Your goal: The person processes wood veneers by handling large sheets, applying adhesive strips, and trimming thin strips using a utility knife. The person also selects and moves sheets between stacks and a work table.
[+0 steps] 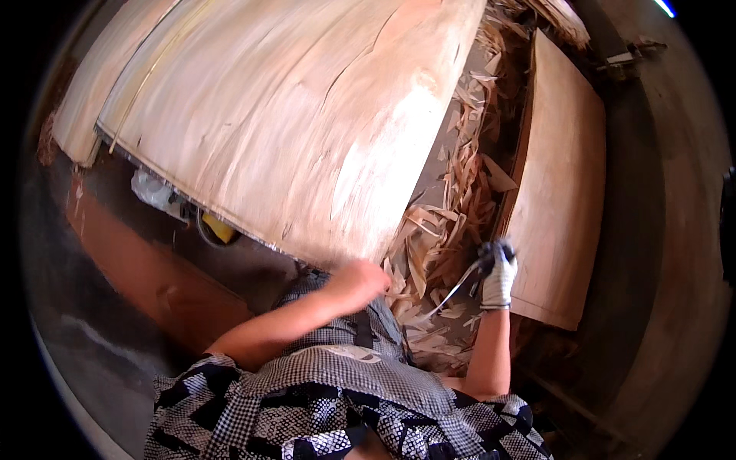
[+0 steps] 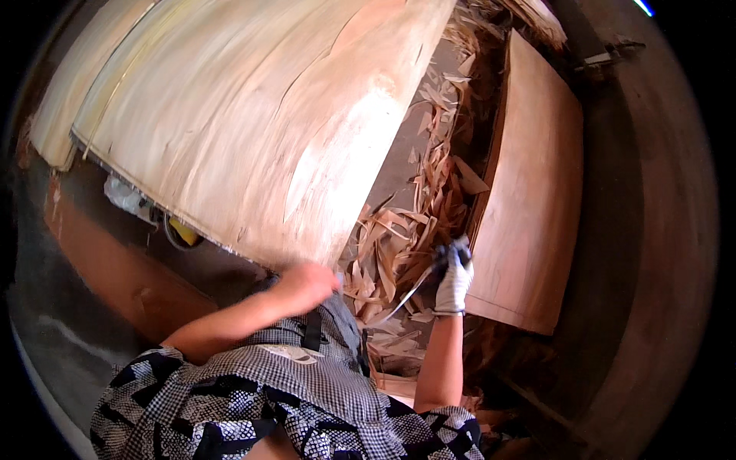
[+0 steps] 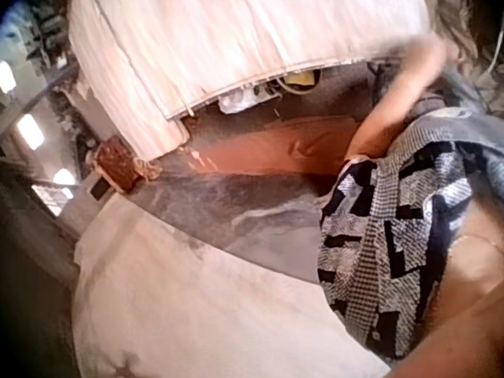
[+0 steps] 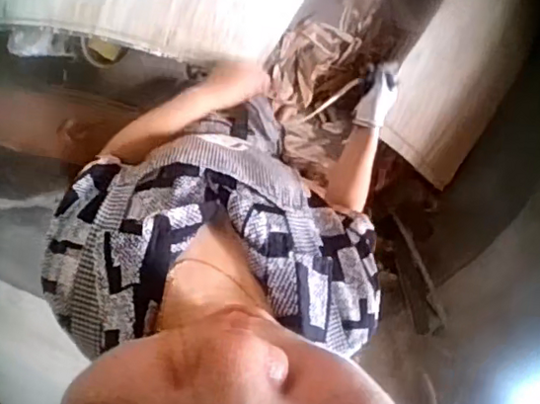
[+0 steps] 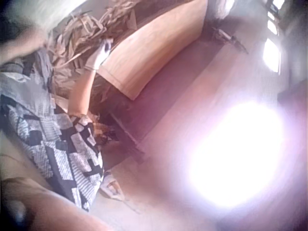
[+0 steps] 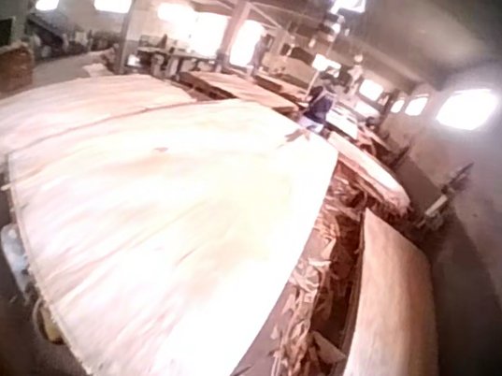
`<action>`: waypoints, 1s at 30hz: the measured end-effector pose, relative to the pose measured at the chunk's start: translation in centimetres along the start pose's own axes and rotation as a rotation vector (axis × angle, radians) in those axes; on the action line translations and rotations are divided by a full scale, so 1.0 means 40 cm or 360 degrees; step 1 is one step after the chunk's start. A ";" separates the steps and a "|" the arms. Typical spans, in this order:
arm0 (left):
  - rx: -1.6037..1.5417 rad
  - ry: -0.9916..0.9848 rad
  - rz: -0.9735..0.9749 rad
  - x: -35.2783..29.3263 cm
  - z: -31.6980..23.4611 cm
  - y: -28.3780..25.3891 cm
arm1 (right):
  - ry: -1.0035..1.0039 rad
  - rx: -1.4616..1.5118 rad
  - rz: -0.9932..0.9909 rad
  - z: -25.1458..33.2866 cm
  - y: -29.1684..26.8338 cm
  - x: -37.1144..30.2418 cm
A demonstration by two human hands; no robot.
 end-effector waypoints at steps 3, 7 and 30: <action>0.0044 -0.0613 -0.0759 -0.043 0.122 -0.151 | 0.0101 -0.0654 0.0606 -0.004 0.240 0.005; 0.0572 -0.0987 -0.0972 -0.103 0.169 -0.221 | 0.0191 -0.1603 0.1370 -0.152 0.503 -0.052; 0.1006 -0.1193 -0.0870 0.075 0.263 -0.232 | -0.0309 -0.1840 0.1611 -0.234 0.792 0.180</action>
Point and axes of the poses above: each hand's wrist, its own x-axis towards the middle knuckle, its own y-axis out of the palm, z = x × y, the point moved 5 cm from there along x, towards the middle knuckle, and after that the axes turned 2 degrees about z, right-handed, at the moved point
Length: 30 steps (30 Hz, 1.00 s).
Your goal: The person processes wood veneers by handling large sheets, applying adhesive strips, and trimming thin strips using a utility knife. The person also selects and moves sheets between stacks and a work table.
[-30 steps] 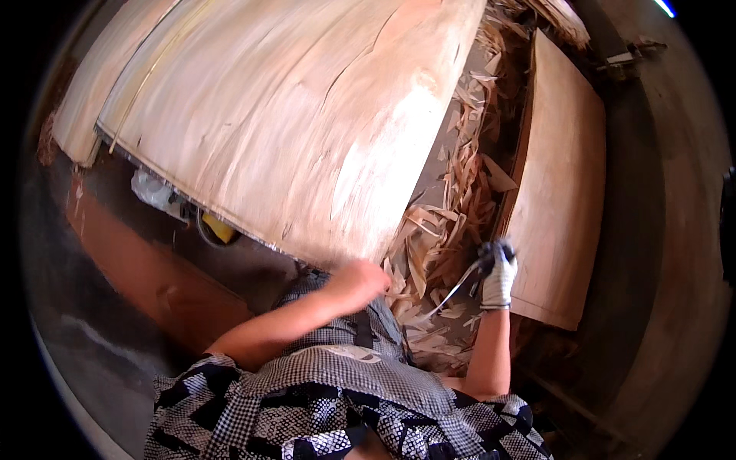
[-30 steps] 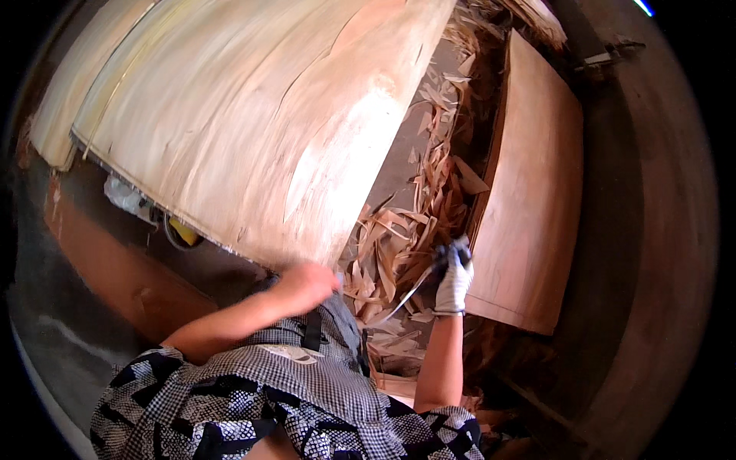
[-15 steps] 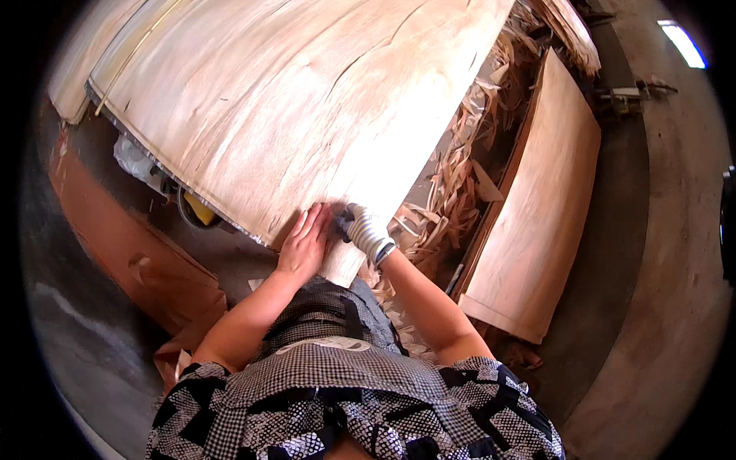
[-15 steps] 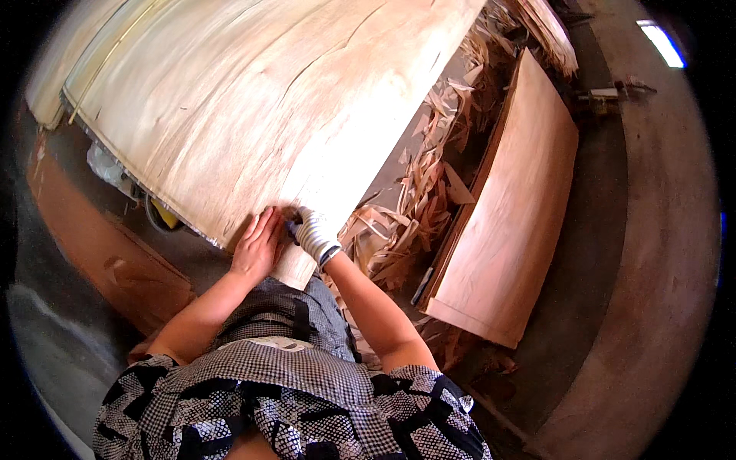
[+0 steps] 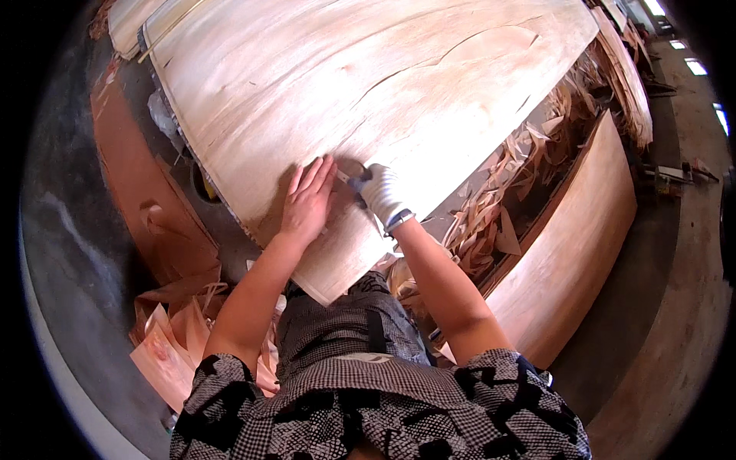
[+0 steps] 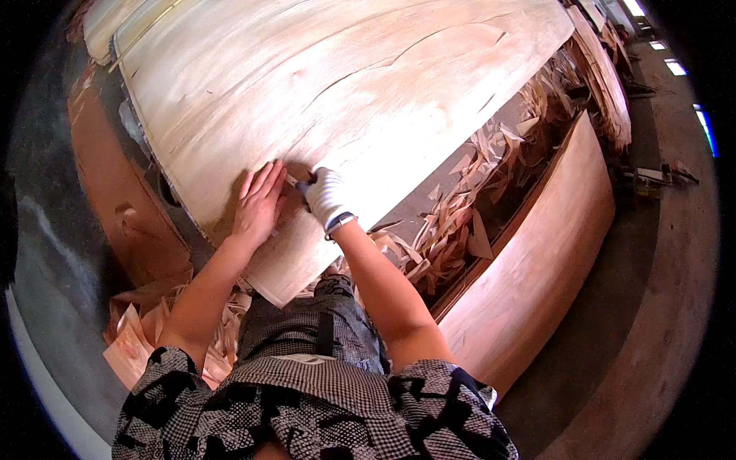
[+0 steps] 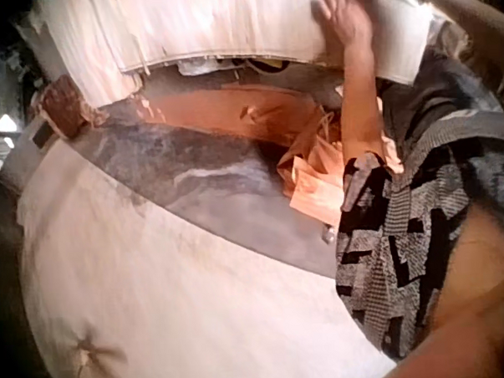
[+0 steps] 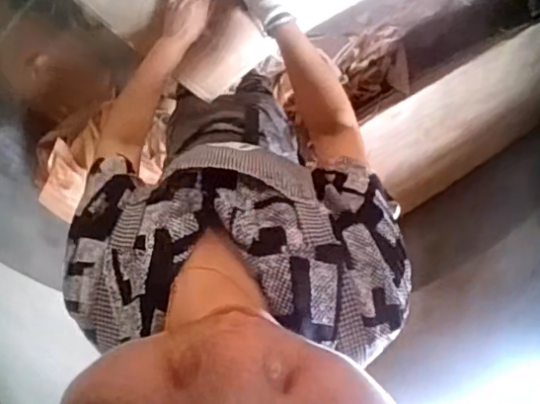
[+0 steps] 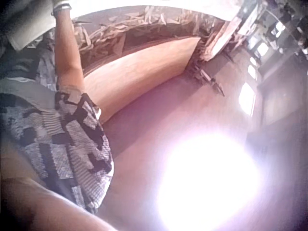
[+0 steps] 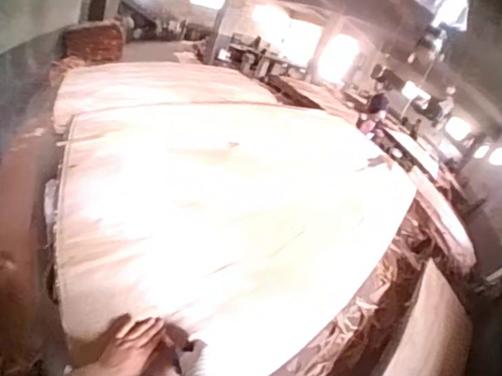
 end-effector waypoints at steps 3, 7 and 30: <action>0.0203 0.0029 0.0020 0.006 -0.003 0.020 | -0.0110 -0.0219 -0.0168 -0.094 -0.007 -0.029; 0.0197 0.0143 0.0058 -0.002 -0.056 0.058 | -0.0240 0.0045 -0.0195 -0.101 -0.004 -0.033; 0.0422 0.0101 0.0153 0.229 -0.230 0.171 | -0.0185 -0.0225 -0.0151 -0.152 -0.277 0.100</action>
Point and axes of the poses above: each hand's wrist, its own x-axis towards the middle knuckle, its own y-axis out of the palm, z = x × y, the point moved 5 cm from there along x, towards the middle knuckle, and after that the axes turned 2 degrees about z, right-handed, at the moved point
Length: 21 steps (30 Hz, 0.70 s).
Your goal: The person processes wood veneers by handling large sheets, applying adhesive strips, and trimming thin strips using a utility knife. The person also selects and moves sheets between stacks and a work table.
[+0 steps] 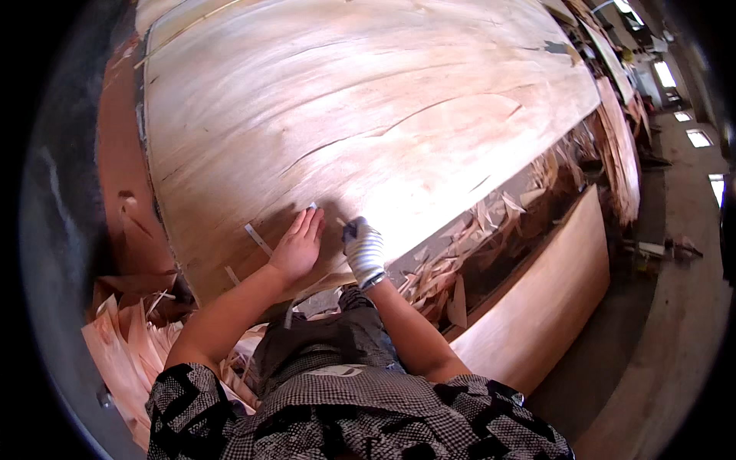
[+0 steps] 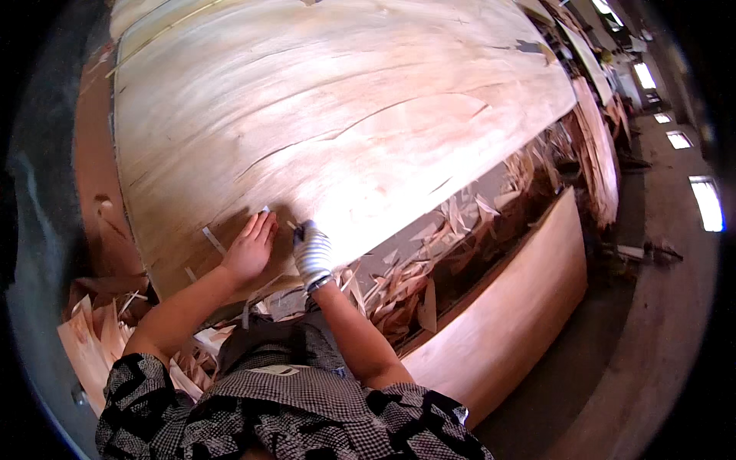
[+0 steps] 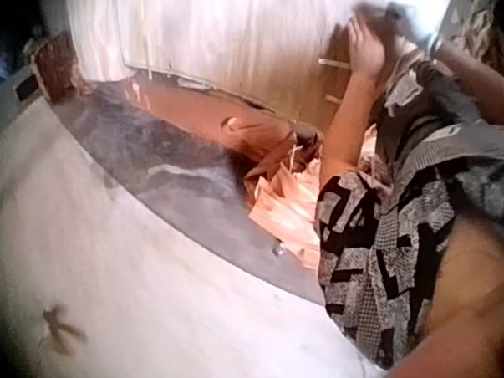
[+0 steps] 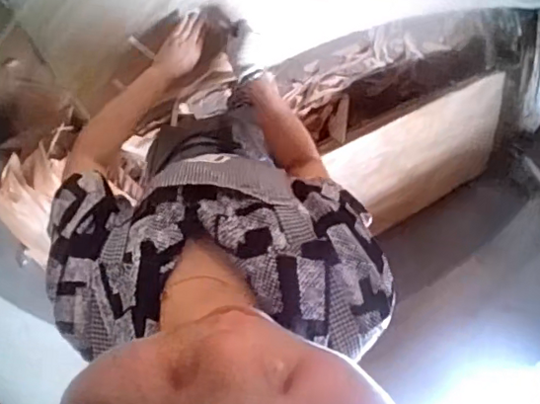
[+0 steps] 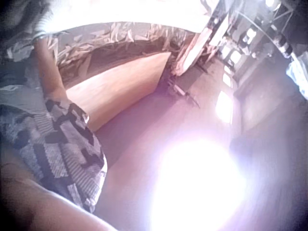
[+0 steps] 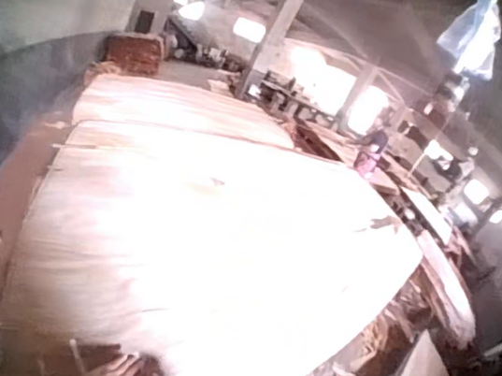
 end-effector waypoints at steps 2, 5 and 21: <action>0.0128 0.0015 0.0055 0.047 -0.035 -0.026 | -0.0044 0.0257 0.0053 -0.096 0.008 -0.037; -0.0295 -0.0091 -0.0057 0.025 0.000 -0.046 | 0.0171 0.1479 0.1343 0.081 -0.079 -0.185; -0.0608 -0.0530 -0.0505 0.472 0.126 -0.051 | 0.0247 0.0707 0.0446 -0.111 -0.264 0.527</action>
Point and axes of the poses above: each hand's wrist, its own x-axis towards the middle knuckle, its own y-axis out of the palm, z = x × y, the point moved 5 cm from there along x, towards the middle knuckle, and after that the axes turned 2 degrees about z, right-handed, at the moved point
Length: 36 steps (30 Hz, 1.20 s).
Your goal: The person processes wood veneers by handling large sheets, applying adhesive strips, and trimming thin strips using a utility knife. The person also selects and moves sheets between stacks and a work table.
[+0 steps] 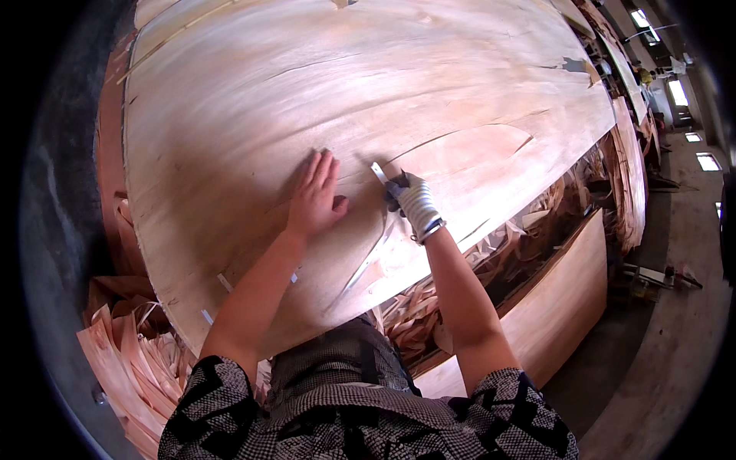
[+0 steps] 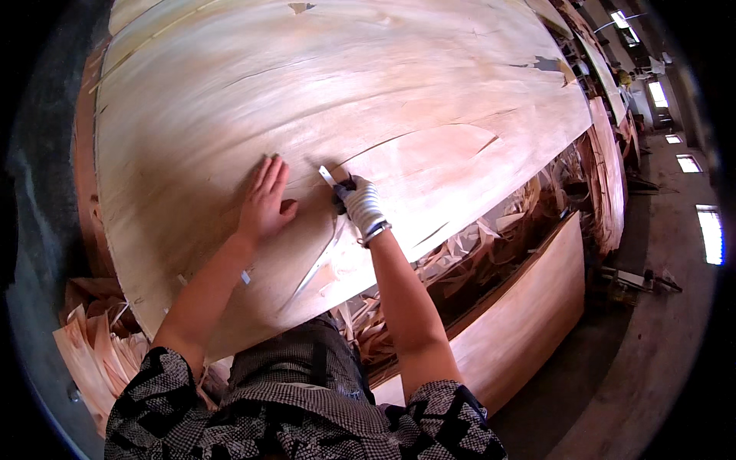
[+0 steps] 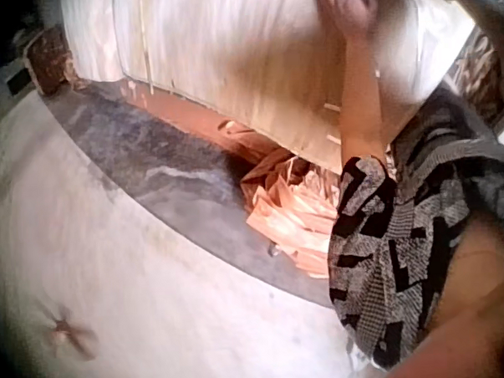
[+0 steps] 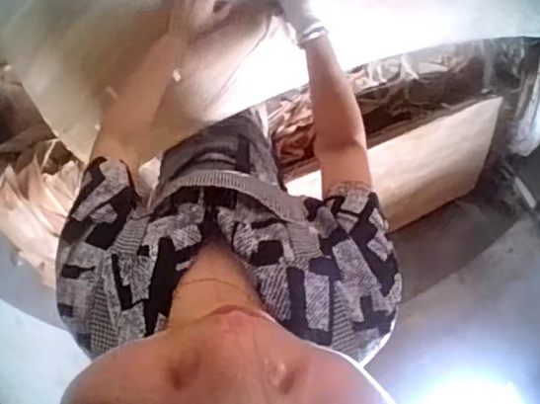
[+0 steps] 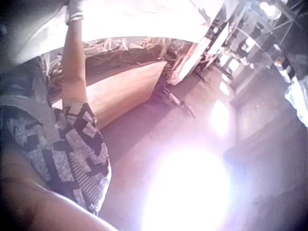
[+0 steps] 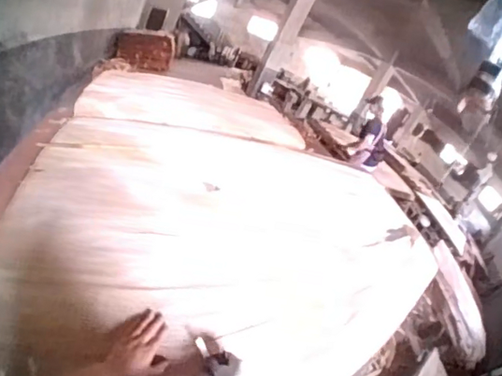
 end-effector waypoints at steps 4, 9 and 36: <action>0.0031 0.0168 0.0060 0.020 -0.019 0.045 | -0.0010 -0.0121 -0.0035 -0.008 0.032 0.049; 0.0086 0.0387 0.0324 0.049 -0.081 0.081 | -0.0342 -0.1195 -0.0426 0.037 0.018 0.027; 0.0294 0.0016 0.0270 -0.130 0.049 0.025 | -0.0933 -0.1203 0.0246 0.075 0.153 -0.045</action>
Point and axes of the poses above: each hand's wrist, its own x-axis towards the middle knuckle, its own y-axis out of the palm, z = x × y, the point moved 5 cm from there along x, towards the middle knuckle, and after that the axes turned 2 degrees about z, right-handed, at the moved point
